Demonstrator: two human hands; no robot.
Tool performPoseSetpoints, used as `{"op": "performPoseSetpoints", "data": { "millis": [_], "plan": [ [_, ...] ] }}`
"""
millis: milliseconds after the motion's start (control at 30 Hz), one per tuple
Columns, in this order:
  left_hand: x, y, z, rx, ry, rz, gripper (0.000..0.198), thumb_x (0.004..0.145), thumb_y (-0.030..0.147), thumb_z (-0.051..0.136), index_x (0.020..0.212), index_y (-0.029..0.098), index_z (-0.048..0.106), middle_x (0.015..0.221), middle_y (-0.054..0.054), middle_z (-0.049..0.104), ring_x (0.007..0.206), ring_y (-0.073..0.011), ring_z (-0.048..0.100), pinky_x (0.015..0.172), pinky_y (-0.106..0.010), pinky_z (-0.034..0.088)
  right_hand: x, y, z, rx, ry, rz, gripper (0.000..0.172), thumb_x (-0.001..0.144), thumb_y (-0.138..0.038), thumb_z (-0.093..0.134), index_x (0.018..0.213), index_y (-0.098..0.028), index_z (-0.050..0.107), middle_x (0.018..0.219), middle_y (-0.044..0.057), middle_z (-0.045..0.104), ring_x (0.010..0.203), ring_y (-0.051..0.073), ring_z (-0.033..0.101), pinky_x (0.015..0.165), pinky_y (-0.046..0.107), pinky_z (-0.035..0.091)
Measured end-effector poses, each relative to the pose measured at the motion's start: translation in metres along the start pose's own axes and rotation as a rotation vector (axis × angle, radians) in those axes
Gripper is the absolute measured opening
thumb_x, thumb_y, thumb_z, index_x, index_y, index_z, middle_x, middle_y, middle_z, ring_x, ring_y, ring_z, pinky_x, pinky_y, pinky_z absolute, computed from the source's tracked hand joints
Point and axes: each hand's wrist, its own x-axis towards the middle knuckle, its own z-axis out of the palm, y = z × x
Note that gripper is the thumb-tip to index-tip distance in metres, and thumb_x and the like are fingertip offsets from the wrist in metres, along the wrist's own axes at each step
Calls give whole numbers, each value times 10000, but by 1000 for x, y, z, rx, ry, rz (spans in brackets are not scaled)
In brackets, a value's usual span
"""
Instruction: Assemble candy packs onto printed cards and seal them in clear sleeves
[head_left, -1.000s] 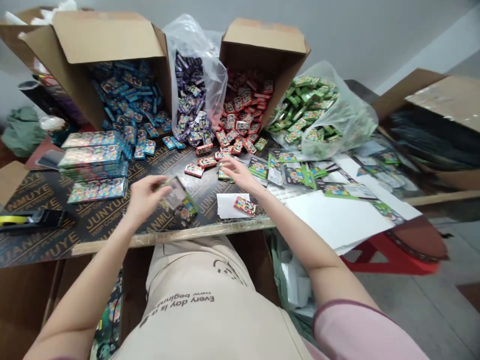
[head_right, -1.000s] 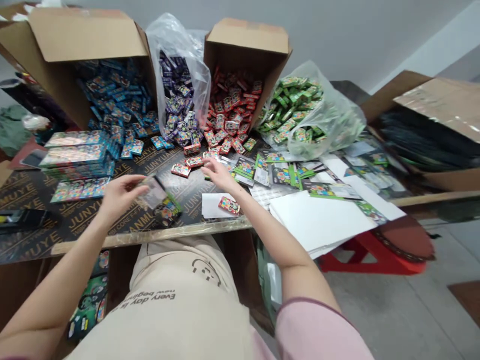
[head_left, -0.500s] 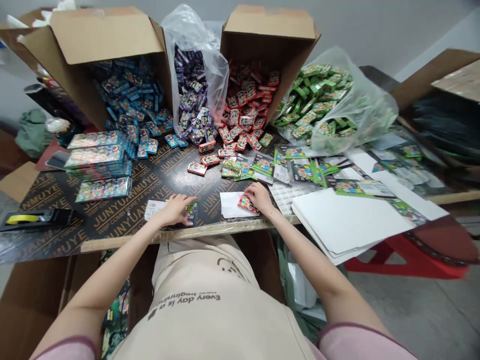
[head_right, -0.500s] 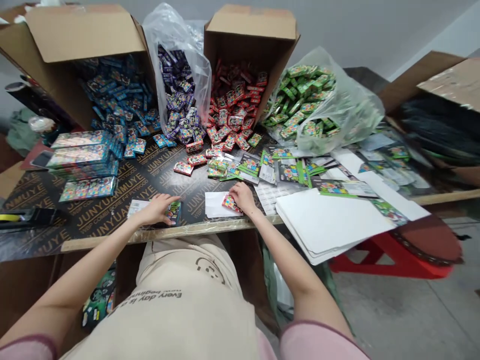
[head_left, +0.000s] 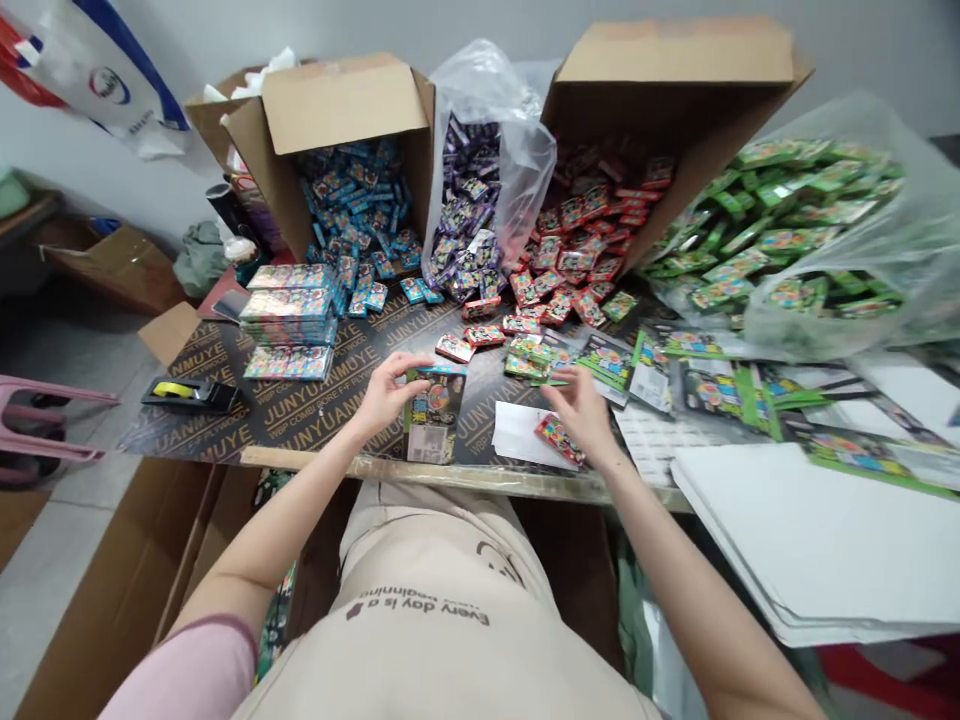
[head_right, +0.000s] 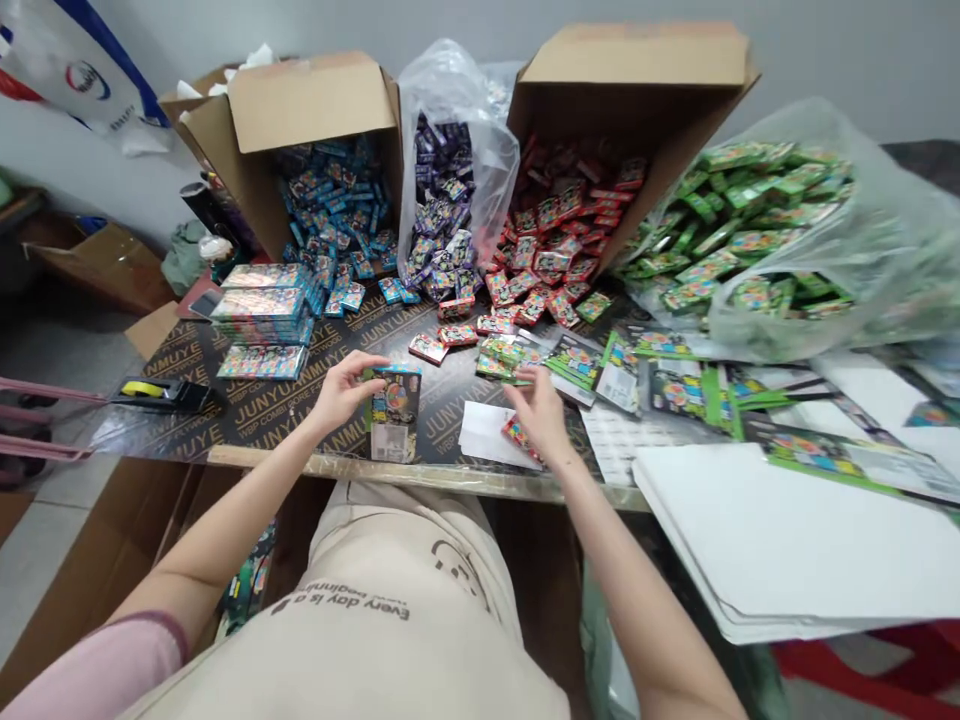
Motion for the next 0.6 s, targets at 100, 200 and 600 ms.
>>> {"op": "performPoseSetpoints", "data": {
  "millis": [100,200,600],
  "plan": [
    [-7,-6,12,-75,21,-19,230,749,251,717,976,216,717,909,-41,613,883,-171,581,724,-275,468,-5,-56,34,334,-46,-76,352,768,-414,667,1024,-260,479,1035,67,665,926,208,660,800,376,532],
    [-9,-4,18,-90,-16,-25,214,730,287,742,933,219,731,885,-41,617,851,-168,596,651,-255,477,-9,-93,61,511,-83,-125,355,757,-388,701,1015,-270,487,941,25,696,905,192,680,796,356,543],
    [-12,19,16,202,-21,329,120,833,251,647,913,222,731,824,-35,635,751,-131,600,687,-270,492,-34,-96,68,233,54,-428,193,844,-283,625,1032,-279,578,839,29,717,774,211,693,807,415,547]
  ]
}}
